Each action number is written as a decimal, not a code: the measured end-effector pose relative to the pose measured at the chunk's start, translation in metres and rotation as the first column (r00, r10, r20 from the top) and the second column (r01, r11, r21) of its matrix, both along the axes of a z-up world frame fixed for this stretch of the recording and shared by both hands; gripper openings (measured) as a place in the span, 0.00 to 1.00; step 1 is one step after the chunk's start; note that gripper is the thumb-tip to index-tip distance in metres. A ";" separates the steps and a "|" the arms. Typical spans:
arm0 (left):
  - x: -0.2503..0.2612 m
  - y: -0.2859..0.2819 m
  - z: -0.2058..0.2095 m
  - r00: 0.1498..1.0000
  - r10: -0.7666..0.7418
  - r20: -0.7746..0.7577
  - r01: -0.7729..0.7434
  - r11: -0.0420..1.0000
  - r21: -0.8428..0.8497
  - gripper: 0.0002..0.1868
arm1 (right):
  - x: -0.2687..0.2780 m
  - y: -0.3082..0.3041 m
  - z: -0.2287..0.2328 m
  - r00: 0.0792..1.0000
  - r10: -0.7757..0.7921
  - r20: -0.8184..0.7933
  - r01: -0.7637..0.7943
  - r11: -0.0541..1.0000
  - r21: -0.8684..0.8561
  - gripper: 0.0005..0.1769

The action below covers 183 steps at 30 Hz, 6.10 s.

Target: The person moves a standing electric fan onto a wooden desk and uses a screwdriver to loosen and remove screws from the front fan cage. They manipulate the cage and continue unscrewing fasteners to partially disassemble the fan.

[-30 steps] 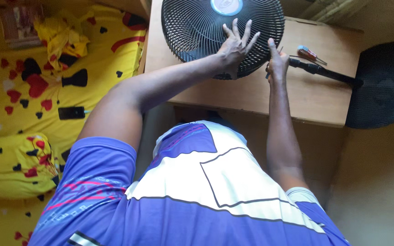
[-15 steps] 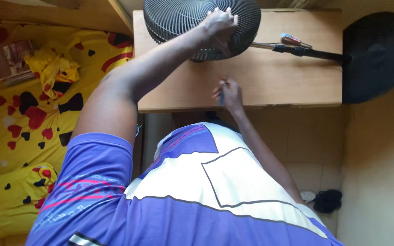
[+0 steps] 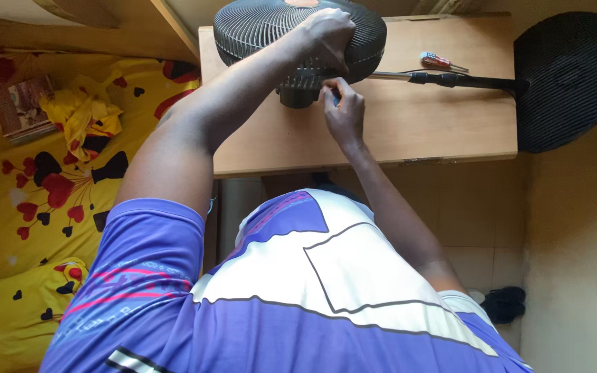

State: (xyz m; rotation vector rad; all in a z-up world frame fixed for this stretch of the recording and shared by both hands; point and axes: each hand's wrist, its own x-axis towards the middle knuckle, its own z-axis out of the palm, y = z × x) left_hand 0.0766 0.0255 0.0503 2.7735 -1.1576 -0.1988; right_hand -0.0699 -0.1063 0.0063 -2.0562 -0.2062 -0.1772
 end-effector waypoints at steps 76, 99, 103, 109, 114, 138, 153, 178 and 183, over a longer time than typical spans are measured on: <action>0.039 -0.011 -0.023 0.999 -0.021 -0.047 0.018 0.998 -0.062 0.31 | 0.032 0.000 0.045 0.944 0.271 0.188 -0.251 0.960 -0.125 0.07; 0.050 -0.017 -0.045 0.999 -0.040 0.014 0.041 0.998 -0.039 0.24 | 0.066 0.019 0.055 0.920 0.372 -0.123 -0.391 0.844 -0.368 0.07; 0.046 -0.009 -0.030 0.999 -0.040 0.006 0.040 0.998 -0.052 0.26 | 0.068 0.035 0.031 0.925 0.377 -0.042 -0.342 0.782 -0.520 0.06; 0.039 -0.004 -0.011 0.999 -0.045 0.019 0.047 0.994 -0.095 0.29 | 0.033 0.036 -0.005 0.950 0.262 0.171 -0.228 0.953 -0.199 0.10; 0.035 -0.009 -0.015 0.994 -0.068 0.086 0.077 0.991 -0.105 0.33 | 0.024 0.038 -0.001 0.976 0.151 -0.155 -0.155 0.988 -0.012 0.07; -0.041 0.153 -0.020 0.899 0.388 -0.202 -0.427 0.880 -0.208 0.61 | 0.066 -0.020 0.002 0.971 0.229 0.067 -0.230 0.973 0.009 0.09; -0.024 0.095 0.020 0.897 0.256 -0.360 -0.276 0.961 -0.005 0.68 | 0.135 -0.092 0.041 0.814 0.580 -0.022 -0.482 0.655 -0.582 0.35; -0.006 0.048 -0.010 0.979 0.188 0.073 -0.168 0.961 -0.219 0.50 | 0.139 -0.076 0.008 0.549 0.744 0.382 -0.203 0.562 -0.802 0.17; 0.008 0.025 -0.024 0.956 0.290 0.035 -0.267 0.918 -0.294 0.46 | 0.142 -0.085 -0.004 0.568 0.680 0.464 -0.159 0.643 -0.749 0.13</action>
